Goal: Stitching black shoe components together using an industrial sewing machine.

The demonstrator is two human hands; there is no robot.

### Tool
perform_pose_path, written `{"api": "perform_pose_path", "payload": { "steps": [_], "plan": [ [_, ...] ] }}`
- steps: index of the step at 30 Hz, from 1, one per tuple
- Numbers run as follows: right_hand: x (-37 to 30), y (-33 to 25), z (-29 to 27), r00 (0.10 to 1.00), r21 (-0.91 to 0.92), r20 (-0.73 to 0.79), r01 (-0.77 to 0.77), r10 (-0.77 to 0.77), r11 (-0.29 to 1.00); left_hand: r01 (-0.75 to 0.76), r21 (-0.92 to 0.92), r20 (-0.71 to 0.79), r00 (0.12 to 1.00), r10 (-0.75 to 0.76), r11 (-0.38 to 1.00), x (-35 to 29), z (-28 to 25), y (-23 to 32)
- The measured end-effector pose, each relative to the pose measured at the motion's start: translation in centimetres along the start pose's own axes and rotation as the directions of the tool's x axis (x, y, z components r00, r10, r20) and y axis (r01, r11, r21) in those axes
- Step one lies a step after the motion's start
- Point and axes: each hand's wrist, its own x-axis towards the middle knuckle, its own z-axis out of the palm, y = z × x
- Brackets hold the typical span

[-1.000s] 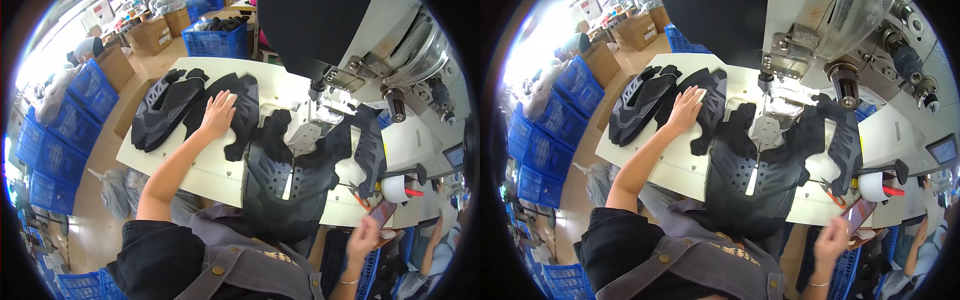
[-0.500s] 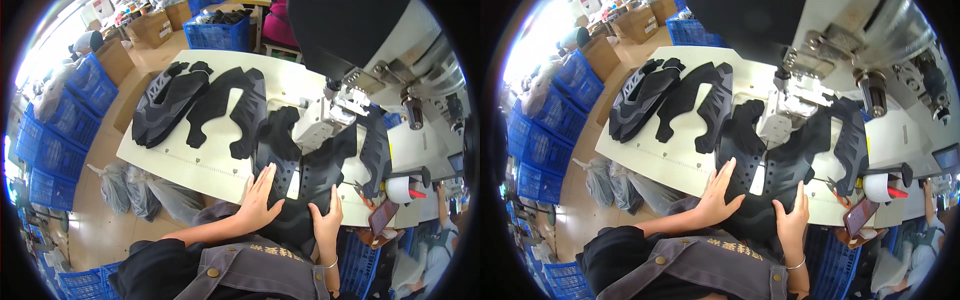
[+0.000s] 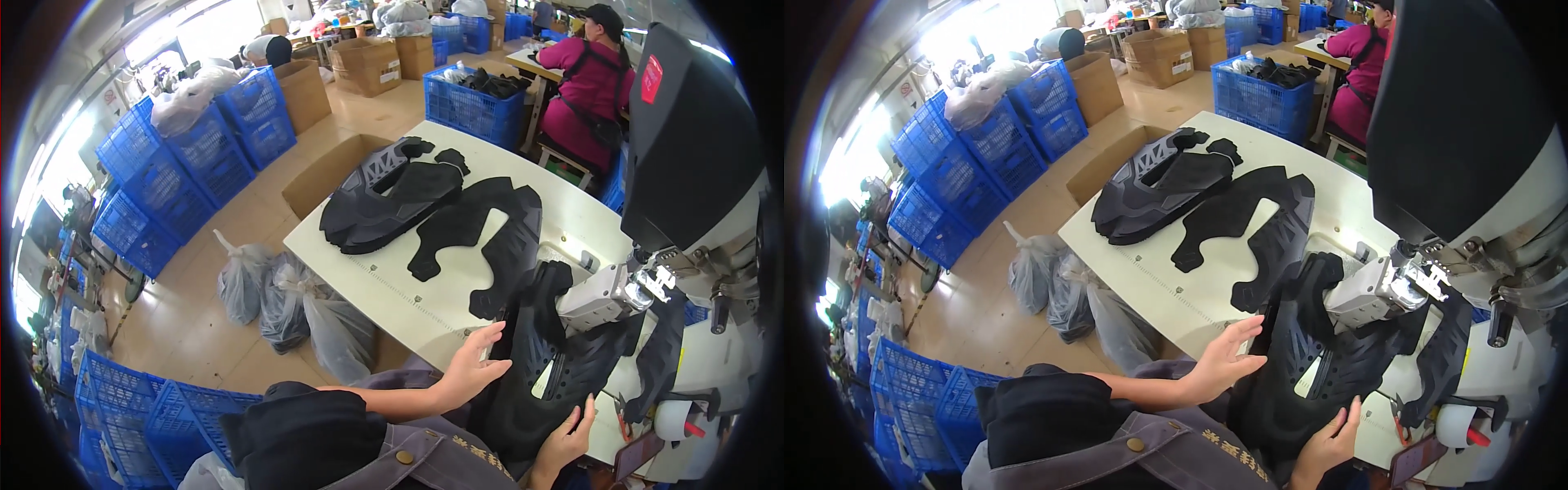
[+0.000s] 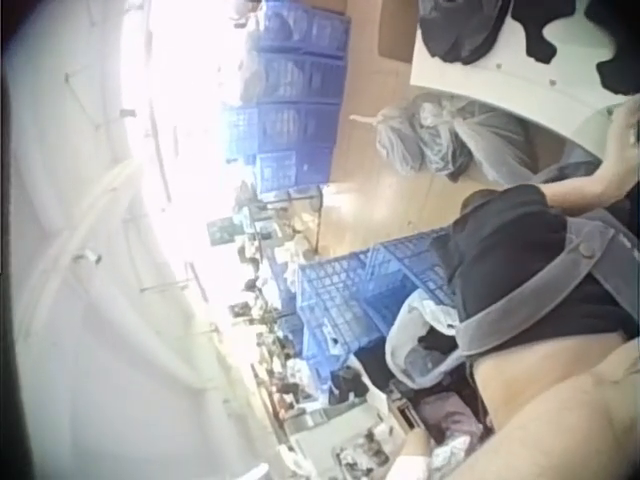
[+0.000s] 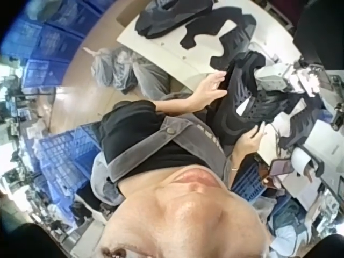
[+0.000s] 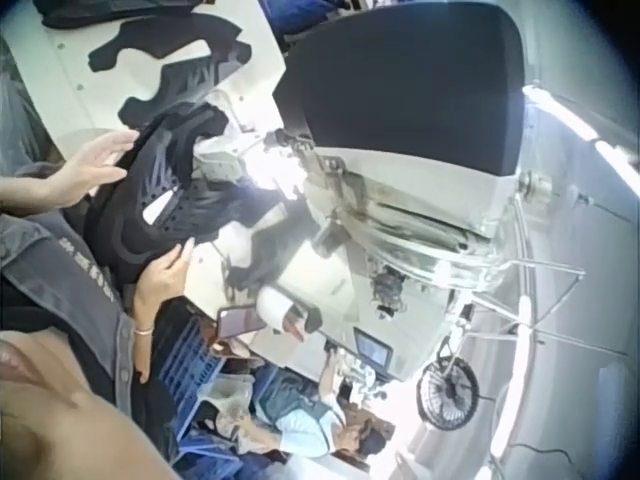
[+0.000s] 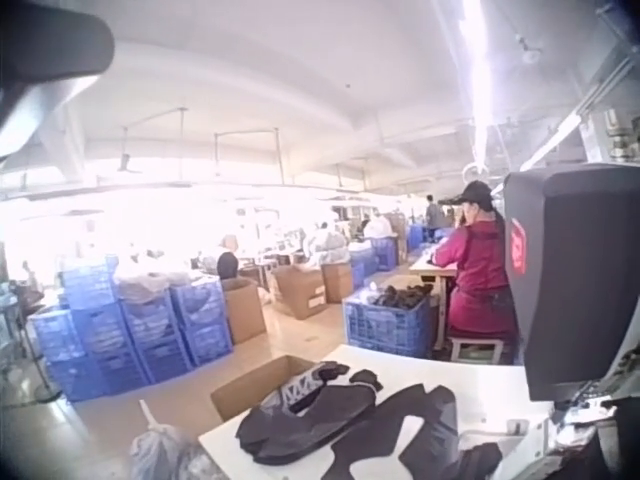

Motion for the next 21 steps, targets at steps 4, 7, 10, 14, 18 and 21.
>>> {"api": "perform_pose_path", "payload": {
  "steps": [4,7,10,14,18,21],
  "plan": [
    [1.4,-0.8,-0.5,0.941,-0.316,-0.215,0.185,-0.261,0.93,-0.076,0.364,0.001,0.997,0.081,0.928,-0.7,-1.1,0.7],
    [1.7,0.7,-2.0,0.887,0.681,0.19,-0.428,0.421,0.594,0.217,0.524,0.325,0.843,-0.429,0.824,0.2,-1.4,4.1],
    [4.5,-3.4,-3.8,0.859,0.905,0.352,-0.414,0.371,0.1,0.474,0.522,0.575,0.418,-0.703,0.709,0.7,-0.7,3.2],
    [4.6,-2.8,-4.2,0.902,0.934,0.284,-0.337,0.325,0.117,0.712,-0.044,0.743,0.492,-0.453,0.7,0.7,2.0,3.1],
    [4.5,-3.1,-5.1,0.955,0.922,0.123,-0.212,0.271,0.326,0.509,-0.354,0.683,0.714,-0.154,0.785,1.5,3.3,4.7],
    [4.7,-3.9,-4.9,0.944,0.916,0.023,-0.151,0.328,0.371,0.27,-0.233,0.645,0.762,-0.059,0.934,1.7,3.5,6.5]
  ]
}}
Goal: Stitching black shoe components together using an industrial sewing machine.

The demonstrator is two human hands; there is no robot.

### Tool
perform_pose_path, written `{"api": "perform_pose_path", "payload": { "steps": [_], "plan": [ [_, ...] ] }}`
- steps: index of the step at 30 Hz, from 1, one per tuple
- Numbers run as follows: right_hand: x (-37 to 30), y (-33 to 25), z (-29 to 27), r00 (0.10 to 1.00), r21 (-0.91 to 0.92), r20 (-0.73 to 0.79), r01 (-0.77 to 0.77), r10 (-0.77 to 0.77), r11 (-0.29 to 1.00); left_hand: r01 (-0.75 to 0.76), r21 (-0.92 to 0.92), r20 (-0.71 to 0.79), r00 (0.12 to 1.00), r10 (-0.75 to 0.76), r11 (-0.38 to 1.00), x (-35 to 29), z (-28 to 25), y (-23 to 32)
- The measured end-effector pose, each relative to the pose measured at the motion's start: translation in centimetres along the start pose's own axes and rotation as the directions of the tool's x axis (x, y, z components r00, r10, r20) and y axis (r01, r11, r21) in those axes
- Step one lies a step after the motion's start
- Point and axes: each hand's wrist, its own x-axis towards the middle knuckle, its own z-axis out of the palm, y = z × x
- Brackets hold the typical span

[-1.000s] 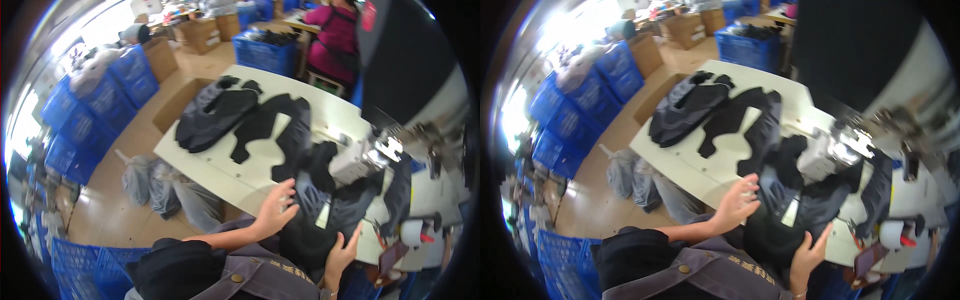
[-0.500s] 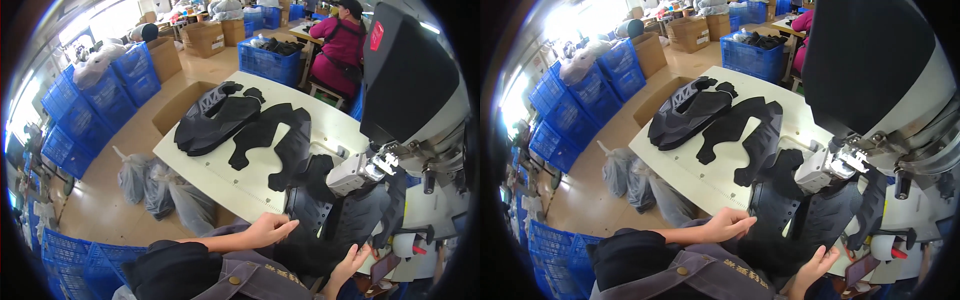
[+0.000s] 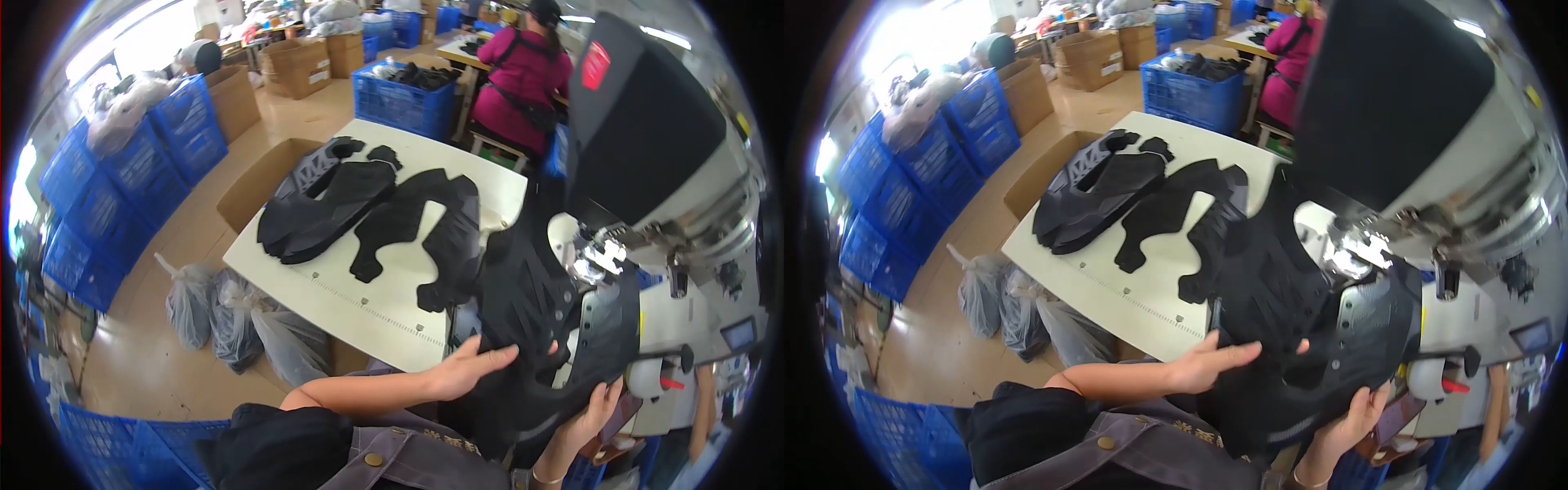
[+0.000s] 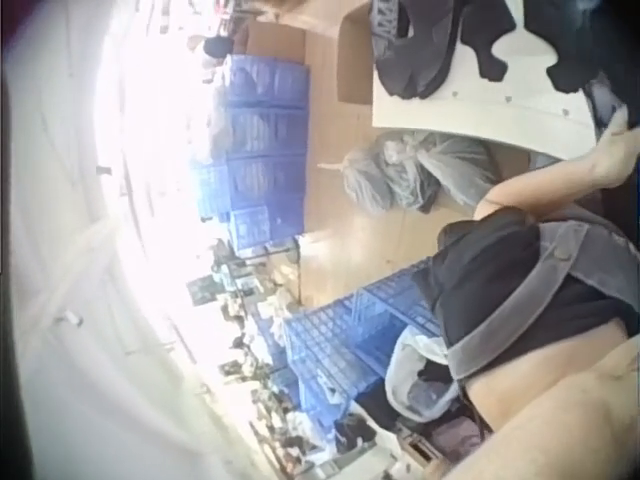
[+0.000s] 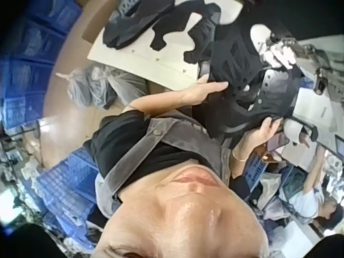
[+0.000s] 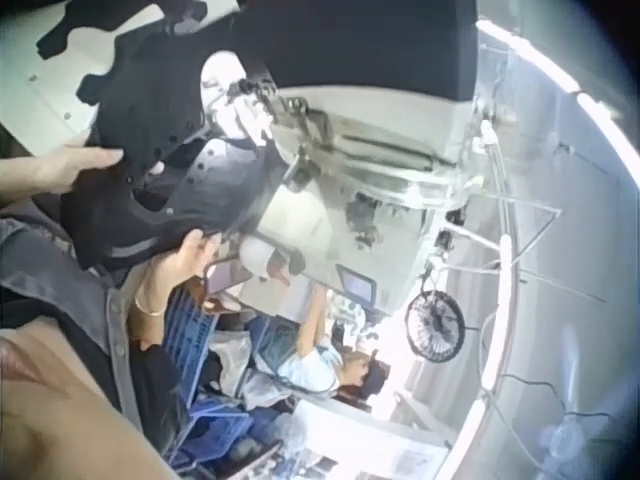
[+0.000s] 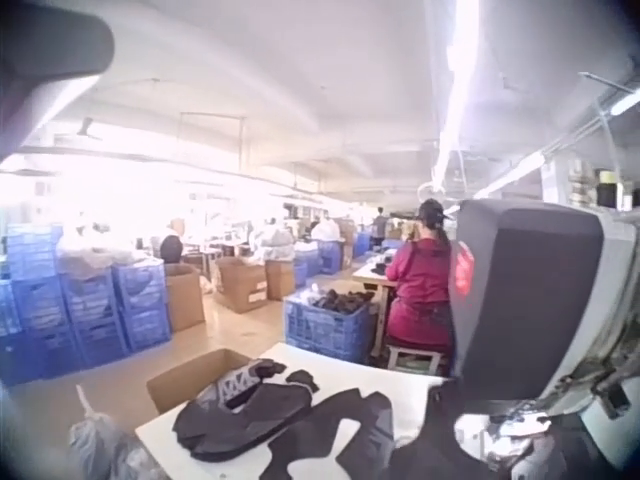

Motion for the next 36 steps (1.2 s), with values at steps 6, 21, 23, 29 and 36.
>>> {"api": "perform_pose_path", "payload": {
  "steps": [6,21,23,29,36],
  "plan": [
    [2.3,2.5,0.9,0.983,0.217,0.054,-0.185,0.178,0.958,0.056,-0.212,-0.2,0.975,-0.1,0.976,2.3,0.2,1.1],
    [3.6,1.6,0.4,0.976,0.285,0.019,-0.212,0.216,0.935,0.009,-0.02,-0.294,0.956,-0.015,1.0,4.9,1.9,2.2],
    [4.7,1.2,0.6,0.978,0.256,0.015,-0.204,0.207,0.945,0.019,0.03,-0.308,0.951,-0.009,0.999,5.5,1.9,2.6],
    [5.5,0.9,0.5,0.969,0.245,0.099,-0.242,0.225,0.939,-0.004,0.296,-0.187,0.98,0.062,0.955,5.9,1.2,2.8],
    [4.6,1.2,0.0,0.987,0.082,0.099,-0.134,0.126,0.988,-0.014,0.362,-0.153,0.985,0.075,0.932,6.1,1.1,2.7]
  ]
}}
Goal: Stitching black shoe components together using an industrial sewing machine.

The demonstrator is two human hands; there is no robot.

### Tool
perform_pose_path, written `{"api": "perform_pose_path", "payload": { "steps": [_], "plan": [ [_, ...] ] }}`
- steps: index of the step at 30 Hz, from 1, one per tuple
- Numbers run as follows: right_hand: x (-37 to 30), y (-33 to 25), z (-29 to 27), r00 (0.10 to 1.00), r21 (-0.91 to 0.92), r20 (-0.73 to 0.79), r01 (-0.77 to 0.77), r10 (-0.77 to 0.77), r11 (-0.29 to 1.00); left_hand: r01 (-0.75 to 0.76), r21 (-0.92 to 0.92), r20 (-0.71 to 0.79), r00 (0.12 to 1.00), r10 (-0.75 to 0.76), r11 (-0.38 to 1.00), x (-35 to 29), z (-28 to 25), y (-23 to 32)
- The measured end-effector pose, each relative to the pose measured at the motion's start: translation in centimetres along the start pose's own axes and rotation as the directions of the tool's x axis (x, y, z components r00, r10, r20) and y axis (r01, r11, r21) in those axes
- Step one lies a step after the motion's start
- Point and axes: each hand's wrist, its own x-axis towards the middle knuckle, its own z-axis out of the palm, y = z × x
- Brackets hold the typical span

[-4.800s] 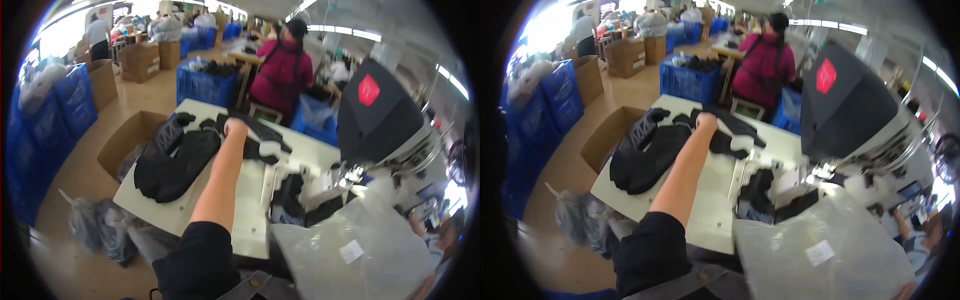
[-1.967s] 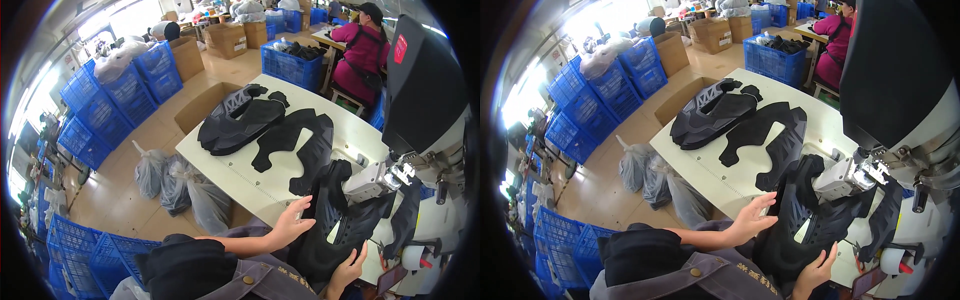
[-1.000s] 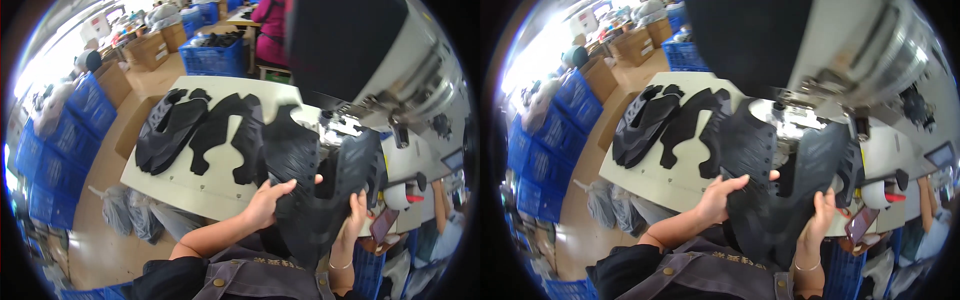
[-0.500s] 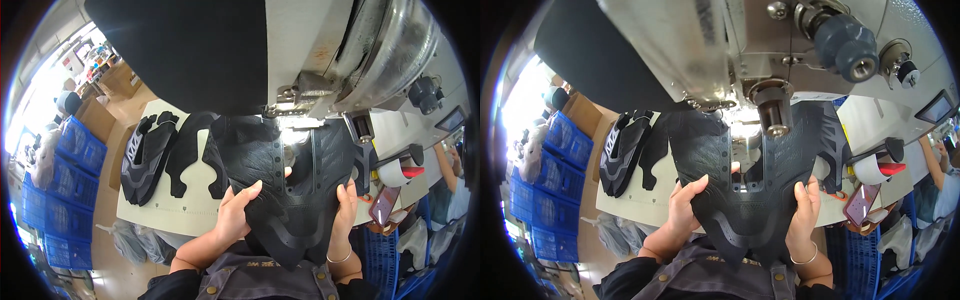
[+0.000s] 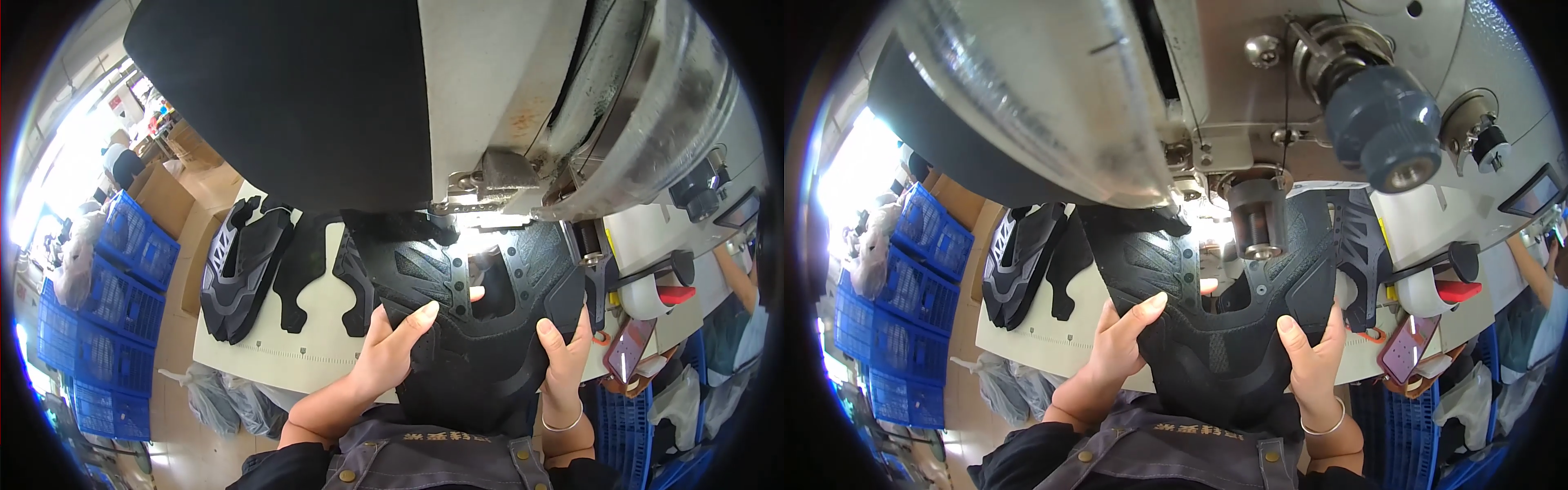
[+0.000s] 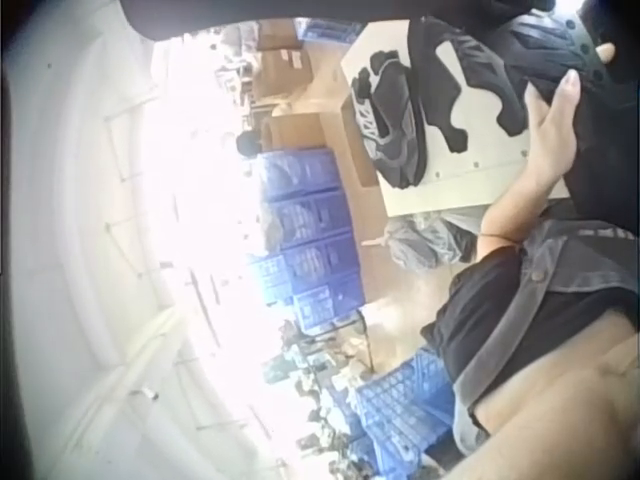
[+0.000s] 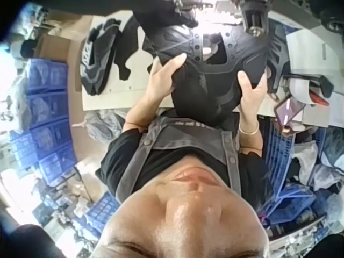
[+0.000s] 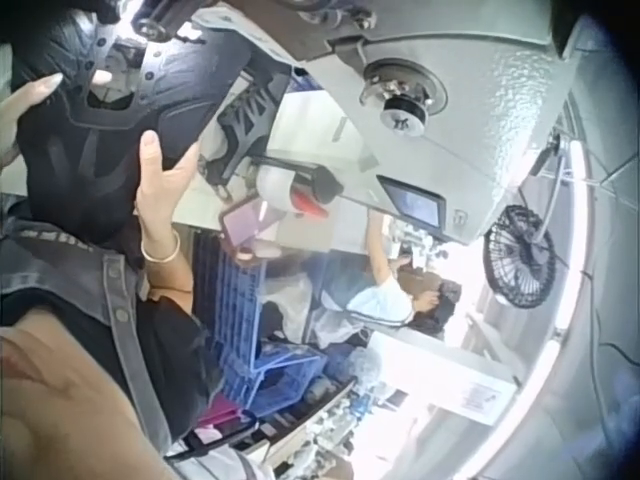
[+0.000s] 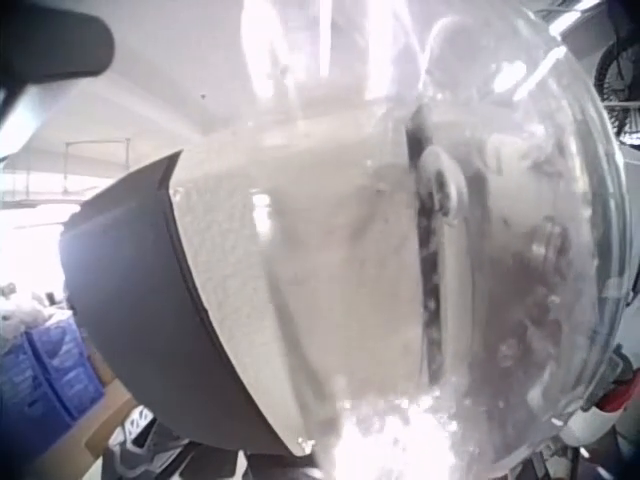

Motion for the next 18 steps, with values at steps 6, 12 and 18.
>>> {"api": "perform_pose_path", "payload": {
  "steps": [6,12,18],
  "plan": [
    [-0.2,0.5,-0.8,0.998,-0.064,-0.002,0.06,-0.06,0.996,0.033,-0.166,-0.023,0.999,-0.037,0.986,-0.2,0.4,0.0],
    [0.2,0.4,-1.2,0.997,-0.086,0.036,0.065,-0.062,0.994,0.006,0.076,-0.214,0.977,0.011,0.997,-0.6,-0.2,-1.5],
    [0.5,0.1,-1.0,0.997,-0.137,0.04,0.075,-0.07,0.988,-0.232,0.377,-0.345,0.863,0.369,0.897,-0.2,0.7,-2.0]
  ]
}}
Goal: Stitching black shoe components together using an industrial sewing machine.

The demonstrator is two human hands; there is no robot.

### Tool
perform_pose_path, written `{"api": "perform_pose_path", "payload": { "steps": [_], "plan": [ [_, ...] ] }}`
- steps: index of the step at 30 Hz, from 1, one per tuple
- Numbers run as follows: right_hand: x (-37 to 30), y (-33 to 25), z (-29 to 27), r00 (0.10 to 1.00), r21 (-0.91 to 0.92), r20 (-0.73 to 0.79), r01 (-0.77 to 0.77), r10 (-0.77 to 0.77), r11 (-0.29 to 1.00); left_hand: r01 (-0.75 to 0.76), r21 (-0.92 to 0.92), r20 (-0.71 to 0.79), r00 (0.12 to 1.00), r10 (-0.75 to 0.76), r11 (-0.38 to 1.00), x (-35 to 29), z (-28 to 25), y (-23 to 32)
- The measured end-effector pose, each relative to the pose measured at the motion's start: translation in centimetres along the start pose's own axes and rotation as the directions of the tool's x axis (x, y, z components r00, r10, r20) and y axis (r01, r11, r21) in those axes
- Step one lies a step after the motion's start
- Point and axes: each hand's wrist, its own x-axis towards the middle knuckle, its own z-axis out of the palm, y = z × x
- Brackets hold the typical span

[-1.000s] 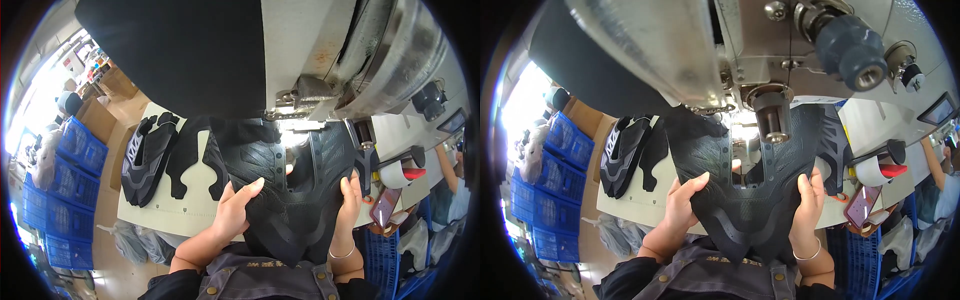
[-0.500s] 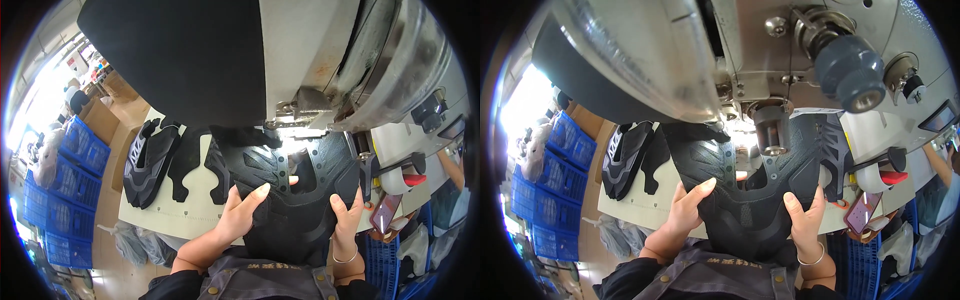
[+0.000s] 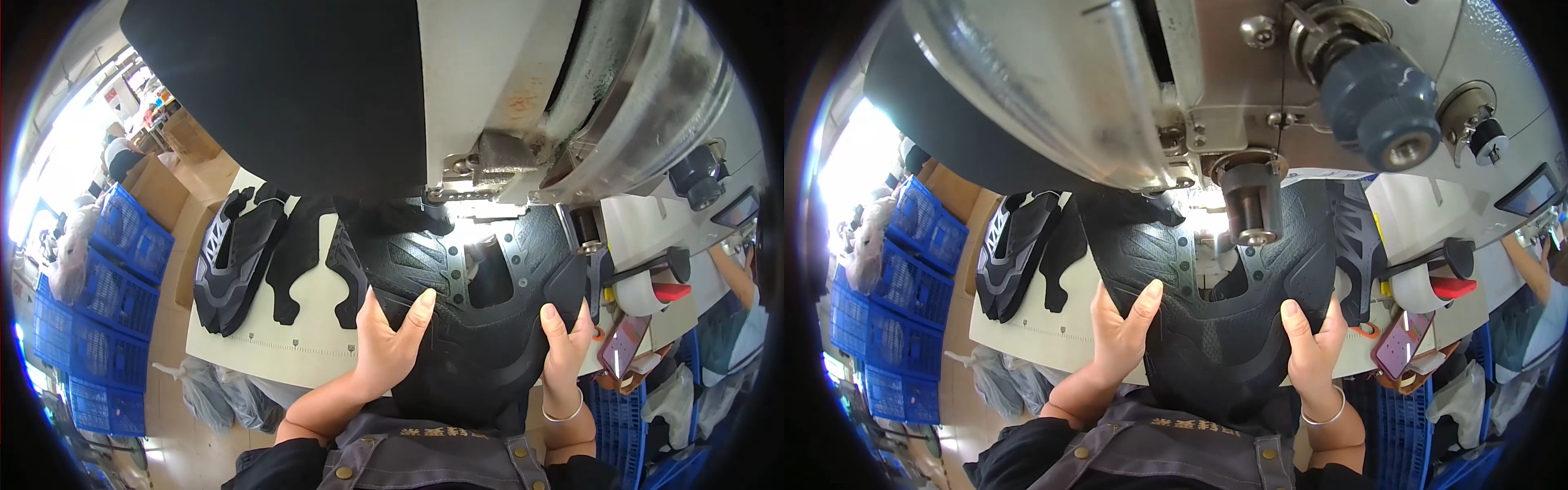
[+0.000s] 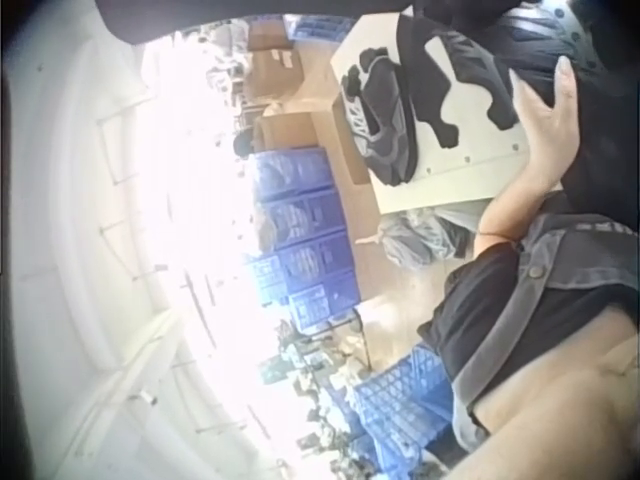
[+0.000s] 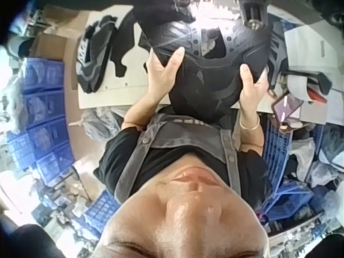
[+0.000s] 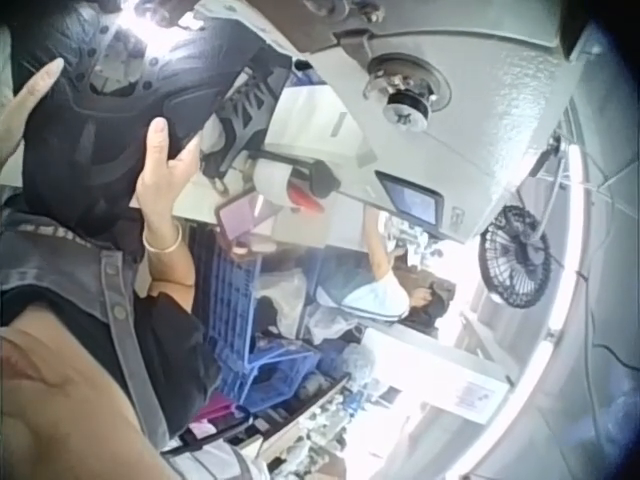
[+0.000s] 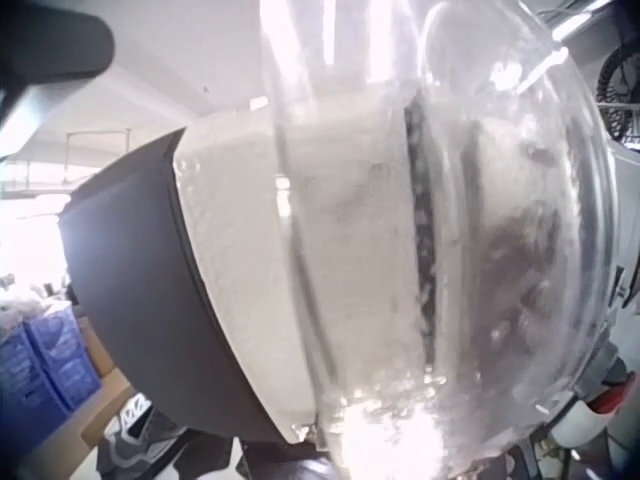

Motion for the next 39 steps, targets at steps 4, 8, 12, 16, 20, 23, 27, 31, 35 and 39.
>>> {"api": "perform_pose_path", "payload": {
  "steps": [4,8,12,16,20,23,27,31,35,39],
  "plan": [
    [0.4,-0.2,0.5,0.999,0.036,-0.013,-0.031,0.031,0.999,0.029,-0.059,0.006,1.0,-0.029,0.998,0.7,-0.4,-0.7],
    [1.4,-0.3,0.8,1.0,0.007,-0.019,-0.014,0.014,1.0,0.014,-0.117,0.009,1.0,-0.013,0.993,1.5,0.1,-0.9],
    [2.1,-0.4,1.7,0.998,0.147,-0.058,-0.03,0.039,0.989,0.043,-0.127,0.034,0.999,-0.039,0.991,2.3,-0.3,-0.7],
    [2.2,-0.6,1.5,0.999,0.119,-0.022,-0.026,0.029,0.993,0.025,-0.098,0.069,0.997,-0.019,0.995,2.6,-0.6,-0.6],
    [2.7,-0.6,1.8,1.0,0.107,-0.029,-0.003,0.006,0.994,-0.008,-0.099,0.059,0.998,0.014,0.995,3.0,-0.4,-0.8],
    [3.2,-0.4,1.8,1.0,0.104,-0.025,0.002,0.001,0.995,0.053,-0.148,0.081,0.996,-0.042,0.988,3.5,-0.3,-0.4],
    [4.0,-0.3,2.0,0.999,0.133,-0.029,-0.018,0.022,0.991,0.014,-0.134,0.076,0.997,-0.004,0.991,4.3,-0.2,-0.6],
    [5.1,0.0,1.7,0.998,0.13,0.0,-0.06,0.061,0.99,0.031,-0.107,0.088,0.996,-0.021,0.994,5.2,-0.2,-0.7],
    [5.8,0.1,1.8,0.997,0.171,0.023,-0.074,0.071,0.982,-0.025,-0.01,0.113,0.993,0.026,1.0,6.5,-0.6,-1.2],
    [6.1,0.1,2.3,0.997,0.236,0.018,-0.074,0.072,0.969,0.043,-0.022,0.117,0.992,-0.04,0.999,8.0,-0.8,-0.9]
  ]
}}
